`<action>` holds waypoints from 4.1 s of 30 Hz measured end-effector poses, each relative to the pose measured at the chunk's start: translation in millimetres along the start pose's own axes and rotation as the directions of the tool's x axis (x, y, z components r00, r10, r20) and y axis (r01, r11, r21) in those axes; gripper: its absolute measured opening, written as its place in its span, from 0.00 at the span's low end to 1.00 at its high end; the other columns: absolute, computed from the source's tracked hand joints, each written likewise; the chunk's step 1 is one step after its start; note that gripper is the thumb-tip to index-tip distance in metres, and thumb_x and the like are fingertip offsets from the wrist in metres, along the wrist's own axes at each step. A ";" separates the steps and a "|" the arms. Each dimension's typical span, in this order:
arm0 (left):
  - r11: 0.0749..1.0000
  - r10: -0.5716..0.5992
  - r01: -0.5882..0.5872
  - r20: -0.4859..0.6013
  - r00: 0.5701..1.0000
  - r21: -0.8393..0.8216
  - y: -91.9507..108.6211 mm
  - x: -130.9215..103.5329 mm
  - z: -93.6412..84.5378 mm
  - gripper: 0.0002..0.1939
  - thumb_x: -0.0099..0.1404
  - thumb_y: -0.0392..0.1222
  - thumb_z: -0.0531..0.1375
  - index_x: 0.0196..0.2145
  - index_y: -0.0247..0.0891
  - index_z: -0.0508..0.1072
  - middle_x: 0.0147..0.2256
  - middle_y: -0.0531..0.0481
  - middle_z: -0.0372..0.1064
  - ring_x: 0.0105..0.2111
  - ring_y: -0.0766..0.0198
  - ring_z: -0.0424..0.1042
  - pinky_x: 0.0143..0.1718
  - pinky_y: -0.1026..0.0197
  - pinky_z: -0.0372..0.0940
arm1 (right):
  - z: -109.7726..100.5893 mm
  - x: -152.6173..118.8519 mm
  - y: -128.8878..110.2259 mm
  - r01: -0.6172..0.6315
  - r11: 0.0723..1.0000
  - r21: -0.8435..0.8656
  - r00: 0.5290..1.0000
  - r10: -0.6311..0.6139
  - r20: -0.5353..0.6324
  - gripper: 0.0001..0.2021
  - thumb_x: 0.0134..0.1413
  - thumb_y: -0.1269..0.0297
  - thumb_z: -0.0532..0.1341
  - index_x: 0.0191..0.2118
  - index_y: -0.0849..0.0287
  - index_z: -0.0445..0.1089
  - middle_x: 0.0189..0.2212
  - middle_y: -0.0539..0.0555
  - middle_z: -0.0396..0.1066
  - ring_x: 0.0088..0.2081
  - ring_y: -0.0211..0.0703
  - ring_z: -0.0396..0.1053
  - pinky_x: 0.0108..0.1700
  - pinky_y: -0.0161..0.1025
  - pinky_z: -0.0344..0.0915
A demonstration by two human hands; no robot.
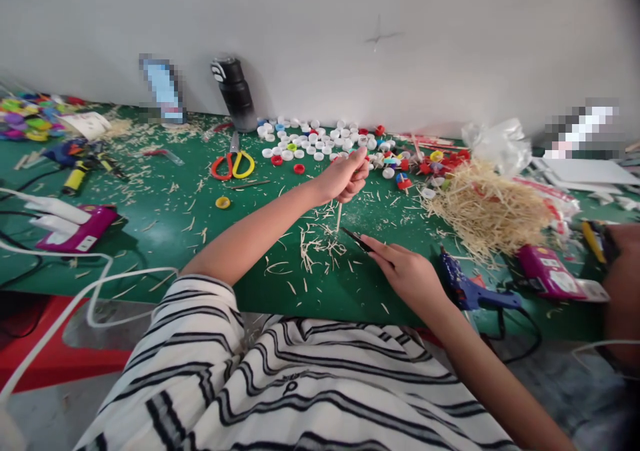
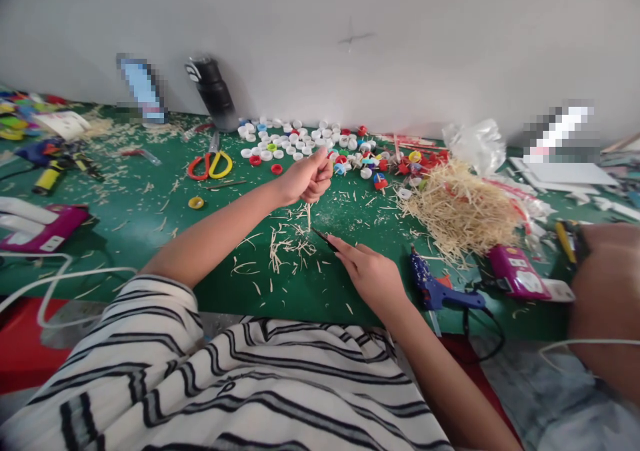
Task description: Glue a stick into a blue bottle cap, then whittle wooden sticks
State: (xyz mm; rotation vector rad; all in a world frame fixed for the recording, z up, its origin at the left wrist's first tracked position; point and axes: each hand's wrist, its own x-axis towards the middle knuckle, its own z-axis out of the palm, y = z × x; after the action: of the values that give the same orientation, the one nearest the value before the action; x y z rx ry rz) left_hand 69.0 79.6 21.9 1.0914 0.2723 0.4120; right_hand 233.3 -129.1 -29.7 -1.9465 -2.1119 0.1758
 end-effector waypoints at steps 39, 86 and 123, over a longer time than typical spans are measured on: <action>0.998 0.035 -0.019 -0.275 0.961 0.060 2.6 0.3 19.4 0.31 0.77 0.66 0.45 0.25 0.40 0.57 0.17 0.62 0.46 0.13 0.76 0.44 0.17 0.68 0.39 | -5.7 30.7 -7.7 -0.013 1.000 0.007 0.999 0.013 0.044 0.24 0.75 0.57 0.51 0.71 0.38 0.64 0.39 0.52 0.80 0.36 0.43 0.76 0.33 0.35 0.63; 0.987 0.015 -0.057 -0.262 0.965 -0.153 -5.0 7.5 7.7 0.29 0.76 0.61 0.50 0.22 0.44 0.50 0.15 0.63 0.42 0.12 0.76 0.35 0.13 0.67 0.31 | 6.9 6.9 -5.4 0.003 0.997 -0.076 0.999 -0.007 -0.052 0.22 0.76 0.54 0.51 0.67 0.41 0.71 0.33 0.51 0.77 0.30 0.39 0.72 0.28 0.34 0.58; 0.976 0.110 -0.168 -0.352 0.930 -0.140 -9.5 6.5 9.8 0.29 0.76 0.58 0.51 0.22 0.43 0.44 0.14 0.64 0.39 0.12 0.77 0.34 0.13 0.69 0.32 | -1.3 25.6 -31.6 -0.094 0.992 -0.089 0.992 0.101 0.075 0.24 0.76 0.56 0.49 0.72 0.37 0.63 0.37 0.53 0.79 0.32 0.43 0.74 0.28 0.35 0.55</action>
State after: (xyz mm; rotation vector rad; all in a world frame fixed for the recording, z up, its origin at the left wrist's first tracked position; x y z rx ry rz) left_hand 80.6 70.9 17.6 0.8718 0.4611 0.7430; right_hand 201.7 -106.8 -17.2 -2.1276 -2.1060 0.1873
